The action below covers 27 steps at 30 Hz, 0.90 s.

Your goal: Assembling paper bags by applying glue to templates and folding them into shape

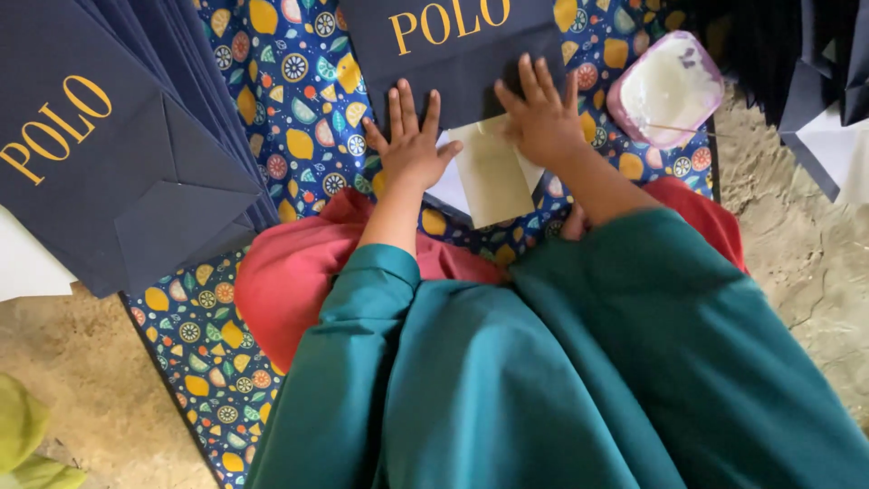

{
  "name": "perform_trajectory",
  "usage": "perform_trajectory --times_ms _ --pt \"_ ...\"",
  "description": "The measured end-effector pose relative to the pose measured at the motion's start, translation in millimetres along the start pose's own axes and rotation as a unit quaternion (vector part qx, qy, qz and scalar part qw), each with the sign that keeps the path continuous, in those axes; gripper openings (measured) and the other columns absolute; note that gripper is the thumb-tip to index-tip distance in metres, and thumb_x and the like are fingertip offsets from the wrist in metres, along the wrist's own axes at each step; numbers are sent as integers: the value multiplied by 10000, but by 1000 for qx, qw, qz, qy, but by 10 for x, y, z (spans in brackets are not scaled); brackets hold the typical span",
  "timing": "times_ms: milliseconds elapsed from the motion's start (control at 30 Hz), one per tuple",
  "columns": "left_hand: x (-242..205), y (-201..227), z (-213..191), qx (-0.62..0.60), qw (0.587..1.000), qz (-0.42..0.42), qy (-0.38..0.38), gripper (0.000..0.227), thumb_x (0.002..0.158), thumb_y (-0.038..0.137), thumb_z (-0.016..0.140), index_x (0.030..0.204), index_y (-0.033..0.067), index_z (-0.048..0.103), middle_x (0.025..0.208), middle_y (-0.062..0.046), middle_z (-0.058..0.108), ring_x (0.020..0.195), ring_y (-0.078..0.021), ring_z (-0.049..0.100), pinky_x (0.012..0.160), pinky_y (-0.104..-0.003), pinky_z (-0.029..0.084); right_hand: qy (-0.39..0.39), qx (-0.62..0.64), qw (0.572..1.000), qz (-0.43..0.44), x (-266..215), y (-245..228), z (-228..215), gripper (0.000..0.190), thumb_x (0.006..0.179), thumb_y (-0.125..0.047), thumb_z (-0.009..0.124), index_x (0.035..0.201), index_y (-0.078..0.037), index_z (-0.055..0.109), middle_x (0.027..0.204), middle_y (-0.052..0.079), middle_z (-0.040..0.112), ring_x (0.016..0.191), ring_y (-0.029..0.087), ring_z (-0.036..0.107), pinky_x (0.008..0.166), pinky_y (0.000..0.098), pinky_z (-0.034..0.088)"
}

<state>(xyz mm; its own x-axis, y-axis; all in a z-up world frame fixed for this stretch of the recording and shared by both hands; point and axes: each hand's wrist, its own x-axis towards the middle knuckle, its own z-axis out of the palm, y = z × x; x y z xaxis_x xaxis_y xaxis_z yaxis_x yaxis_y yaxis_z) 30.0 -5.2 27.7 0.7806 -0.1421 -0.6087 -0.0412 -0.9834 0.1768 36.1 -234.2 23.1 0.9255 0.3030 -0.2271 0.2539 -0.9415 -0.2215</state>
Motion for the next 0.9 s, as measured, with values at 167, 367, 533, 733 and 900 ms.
perform_trajectory --times_ms 167,367,533,733,900 --pt "-12 -13 -37 -29 999 22 15 854 1062 651 447 1703 296 9 1639 -116 -320 1549 -292 -263 1179 -758 -94 1 -210 950 -231 -987 -147 383 1346 569 -902 602 1680 -254 208 1750 161 191 1592 374 231 1177 754 170" --pt "26 -82 16 -64 996 27 46 790 1041 695 328 1695 299 130 1684 -84 -208 1569 -273 -178 1191 -754 -34 -16 -218 952 -215 -831 -269 210 894 871 -362 500 1672 -316 105 1752 90 62 1576 306 139 1217 717 -6" --pt "62 -143 -103 -160 987 17 23 870 930 734 113 1665 282 234 1707 -34 -130 1584 -238 -118 1201 -716 -68 44 -87 988 -118 -526 -420 -389 686 958 -110 573 1611 -203 383 1696 186 297 1532 388 318 1197 717 38" --pt "93 -260 -128 -205 977 35 33 954 856 806 201 1627 267 362 1714 -15 -62 1586 -240 -78 1193 -708 -77 155 4 986 -68 -135 -242 -178 736 1018 -205 784 1608 -146 348 1645 199 373 1472 440 444 1178 707 165" --pt "62 -247 -89 -124 990 65 13 1106 799 797 680 1666 258 254 1696 -58 -175 1575 -288 -153 1181 -748 -45 168 41 985 -17 -198 -191 -1 650 1041 -227 700 1599 -158 372 1637 197 378 1486 432 397 1188 714 164"
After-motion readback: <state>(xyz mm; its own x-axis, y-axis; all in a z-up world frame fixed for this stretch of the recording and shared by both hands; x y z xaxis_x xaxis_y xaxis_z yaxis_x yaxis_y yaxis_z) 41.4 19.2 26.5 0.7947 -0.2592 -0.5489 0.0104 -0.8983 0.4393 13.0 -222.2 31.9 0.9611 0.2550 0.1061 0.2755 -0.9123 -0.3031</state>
